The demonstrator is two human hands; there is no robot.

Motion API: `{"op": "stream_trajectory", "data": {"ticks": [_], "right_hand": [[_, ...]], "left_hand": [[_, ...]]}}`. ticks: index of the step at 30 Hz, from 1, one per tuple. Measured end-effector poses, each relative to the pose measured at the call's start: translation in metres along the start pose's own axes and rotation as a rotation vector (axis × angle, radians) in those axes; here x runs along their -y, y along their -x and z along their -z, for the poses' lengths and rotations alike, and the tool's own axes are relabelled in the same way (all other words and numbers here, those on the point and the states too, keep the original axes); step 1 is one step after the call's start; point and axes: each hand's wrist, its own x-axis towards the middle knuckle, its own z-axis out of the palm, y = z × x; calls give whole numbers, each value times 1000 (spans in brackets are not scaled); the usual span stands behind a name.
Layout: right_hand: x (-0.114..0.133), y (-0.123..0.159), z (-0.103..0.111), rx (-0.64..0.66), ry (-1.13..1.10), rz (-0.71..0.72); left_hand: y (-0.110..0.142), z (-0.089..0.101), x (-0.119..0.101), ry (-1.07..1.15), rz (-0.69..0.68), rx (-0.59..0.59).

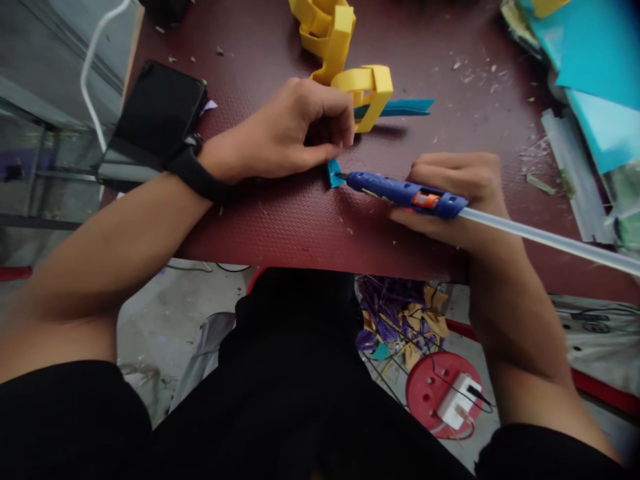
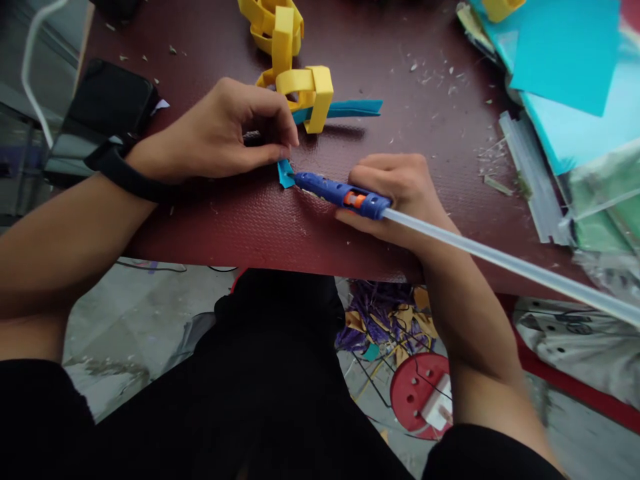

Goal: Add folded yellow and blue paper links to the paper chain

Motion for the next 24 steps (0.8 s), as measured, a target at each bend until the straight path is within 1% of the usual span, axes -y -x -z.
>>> {"op": "stream_trajectory", "data": {"ticks": [3,8,10,14,16,18,20,22,24], "right_hand": [[5,1,4,36,40,32],[11,2,8,79,83,38],[10,4,10,74,69,57],[11,8,16,85,15,40],[14,10,20,61,-27,14],[18,11,24,10,-52,-44],[18,11,26,-1,-57,-97],[16,11,25,-10,-71,-82],[13,11,21,-52,-93,-28]], "left_hand": [[-1,1,1,-21,-27,15],[-1,5,1,-72,-64,28],[-1,7,1,-92,-93,62],[0,12,0,-87,-113,90],[1,14,-1,-79,-110,100],[2,17,-3,-78,-124,134],[2,20,-5,-82,-127,161],[3,23,-6,-90,-119,188],[3,25,-6,-99,-99,206]]}}
